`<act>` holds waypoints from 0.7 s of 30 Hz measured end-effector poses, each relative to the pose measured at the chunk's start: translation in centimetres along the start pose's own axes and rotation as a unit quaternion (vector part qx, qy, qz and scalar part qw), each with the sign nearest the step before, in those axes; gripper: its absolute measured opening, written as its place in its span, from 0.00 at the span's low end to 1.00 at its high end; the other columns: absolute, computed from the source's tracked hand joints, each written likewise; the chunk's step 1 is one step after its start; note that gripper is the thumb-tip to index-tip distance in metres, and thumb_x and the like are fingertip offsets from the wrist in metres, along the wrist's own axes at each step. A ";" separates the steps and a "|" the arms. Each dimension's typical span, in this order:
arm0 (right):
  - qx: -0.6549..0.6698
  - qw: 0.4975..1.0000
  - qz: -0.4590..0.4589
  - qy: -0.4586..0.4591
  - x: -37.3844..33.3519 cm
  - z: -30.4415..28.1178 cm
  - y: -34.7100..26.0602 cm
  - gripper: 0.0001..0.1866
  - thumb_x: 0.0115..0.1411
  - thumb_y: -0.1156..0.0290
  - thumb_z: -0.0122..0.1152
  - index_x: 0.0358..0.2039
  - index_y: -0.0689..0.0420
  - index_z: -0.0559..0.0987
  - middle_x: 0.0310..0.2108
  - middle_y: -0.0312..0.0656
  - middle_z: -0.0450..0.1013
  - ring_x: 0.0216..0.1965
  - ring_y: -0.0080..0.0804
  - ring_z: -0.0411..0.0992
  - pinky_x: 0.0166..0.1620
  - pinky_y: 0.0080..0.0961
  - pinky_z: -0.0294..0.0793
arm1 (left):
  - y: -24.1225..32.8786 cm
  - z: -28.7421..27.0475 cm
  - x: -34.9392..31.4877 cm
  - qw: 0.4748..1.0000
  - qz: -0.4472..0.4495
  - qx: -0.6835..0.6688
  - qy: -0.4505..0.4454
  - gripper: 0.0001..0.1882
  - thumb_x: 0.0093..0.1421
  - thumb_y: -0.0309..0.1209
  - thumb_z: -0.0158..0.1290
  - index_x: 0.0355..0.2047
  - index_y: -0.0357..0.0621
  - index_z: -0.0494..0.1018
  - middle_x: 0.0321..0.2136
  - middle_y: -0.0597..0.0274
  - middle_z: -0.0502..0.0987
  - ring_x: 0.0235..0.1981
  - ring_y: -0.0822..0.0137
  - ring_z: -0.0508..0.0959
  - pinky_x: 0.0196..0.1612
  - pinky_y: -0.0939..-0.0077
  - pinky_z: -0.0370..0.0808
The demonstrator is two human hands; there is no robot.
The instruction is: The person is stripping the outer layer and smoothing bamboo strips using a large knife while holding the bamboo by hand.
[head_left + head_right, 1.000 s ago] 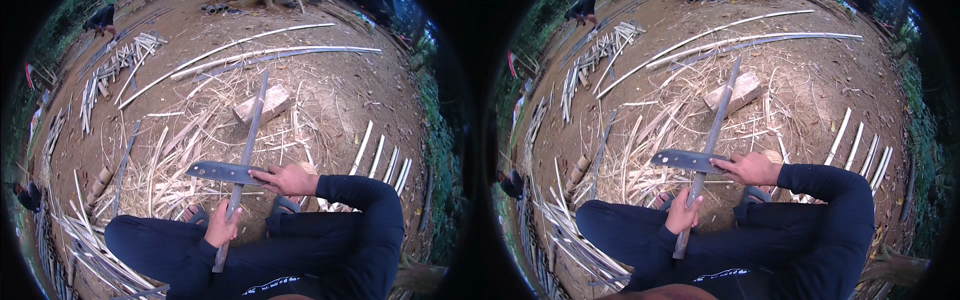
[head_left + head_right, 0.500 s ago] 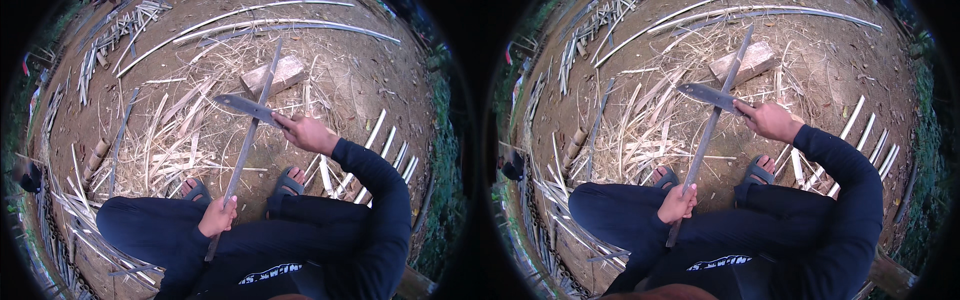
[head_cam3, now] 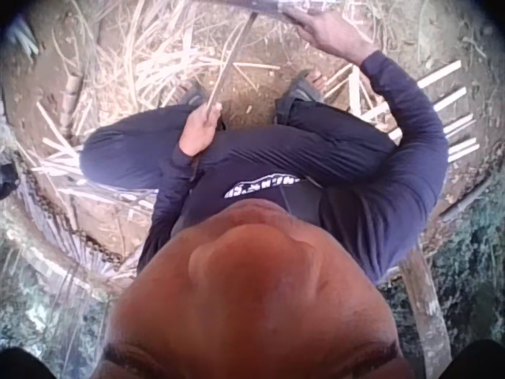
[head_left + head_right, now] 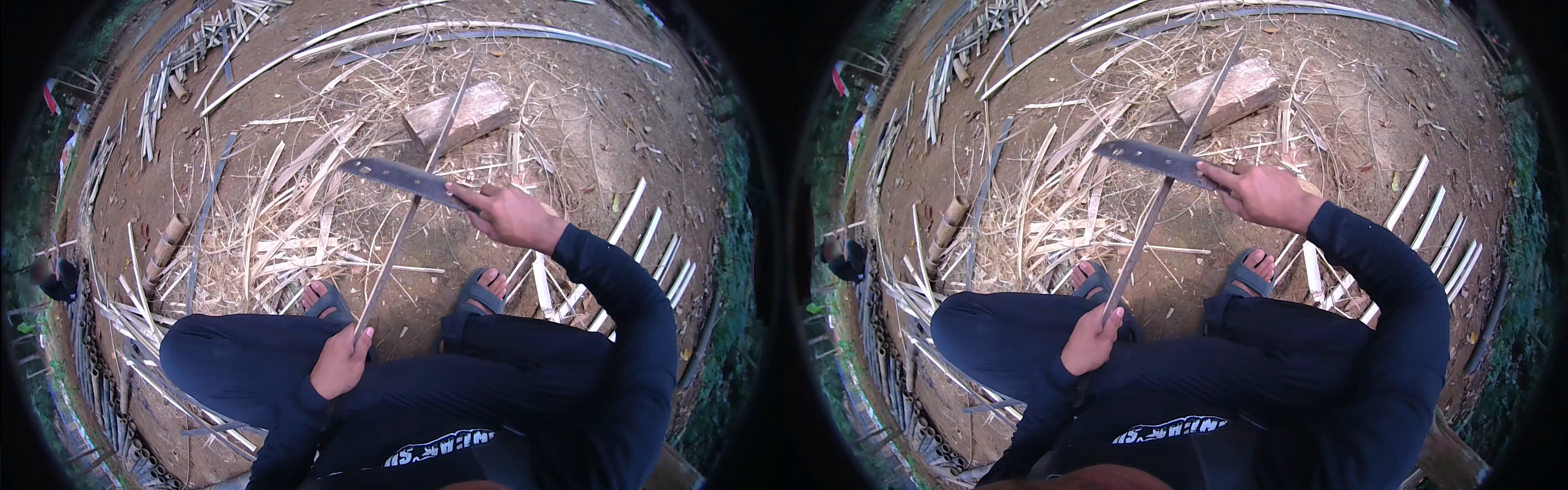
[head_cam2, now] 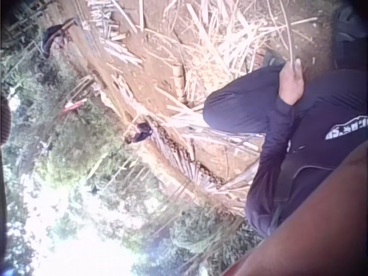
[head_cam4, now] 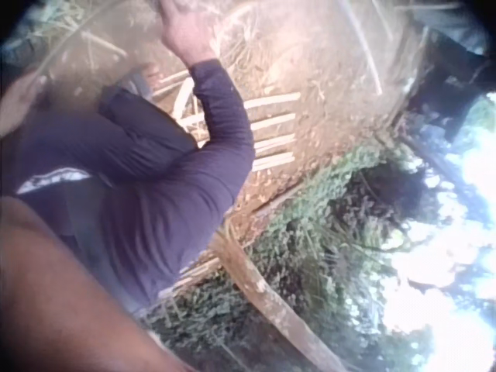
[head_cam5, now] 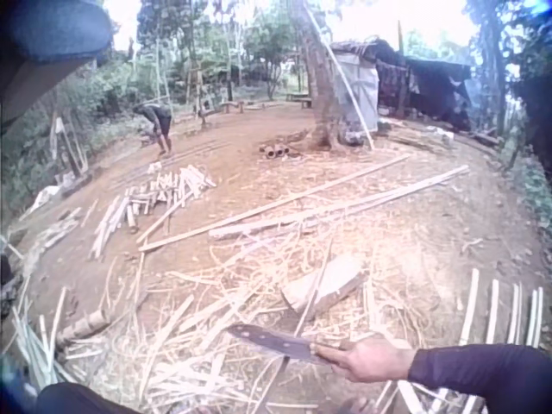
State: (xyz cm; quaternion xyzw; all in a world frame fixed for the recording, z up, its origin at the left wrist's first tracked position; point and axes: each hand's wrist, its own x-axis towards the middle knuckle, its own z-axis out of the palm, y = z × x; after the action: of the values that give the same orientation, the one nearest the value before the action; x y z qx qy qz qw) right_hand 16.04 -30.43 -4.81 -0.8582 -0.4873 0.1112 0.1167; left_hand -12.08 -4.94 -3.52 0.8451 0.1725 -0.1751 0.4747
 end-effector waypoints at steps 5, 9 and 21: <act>-0.052 0.997 -0.045 -0.044 -0.5 0.8 0.6 0.32 0.66 0.58 0.53 0.69 0.38 0.59 0.28 0.46 0.73 0.21 0.40 0.75 0.25 0.40 0.78 | 0.9 -0.9 -2.1 1.000 -0.026 -0.006 -0.007 0.15 0.70 0.34 0.47 0.30 0.34 0.67 0.22 0.40 0.73 0.27 0.37 0.75 0.30 0.55 0.70; -0.011 0.995 0.090 0.047 0.8 -0.3 9.1 0.29 0.67 0.64 0.50 0.68 0.49 0.61 0.19 0.47 0.73 0.18 0.42 0.75 0.29 0.43 0.80 | -0.1 -0.5 -2.7 1.000 -0.002 0.016 0.018 0.15 0.70 0.35 0.46 0.30 0.36 0.69 0.19 0.49 0.71 0.22 0.51 0.73 0.29 0.62 0.69; 0.101 0.994 0.010 0.028 0.4 2.1 4.4 0.30 0.64 0.60 0.58 0.65 0.48 0.64 0.29 0.48 0.74 0.23 0.42 0.77 0.28 0.39 0.79 | -0.7 -0.4 -2.8 0.999 -0.007 0.034 0.032 0.13 0.70 0.32 0.47 0.31 0.35 0.69 0.21 0.46 0.74 0.26 0.44 0.78 0.31 0.60 0.72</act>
State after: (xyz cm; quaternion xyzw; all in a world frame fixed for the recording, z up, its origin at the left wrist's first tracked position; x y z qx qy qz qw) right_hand 19.19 -32.08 -8.16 -0.8499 -0.4612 0.1365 0.2153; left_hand -14.86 -4.55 -2.54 0.8645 0.1878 -0.1571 0.4390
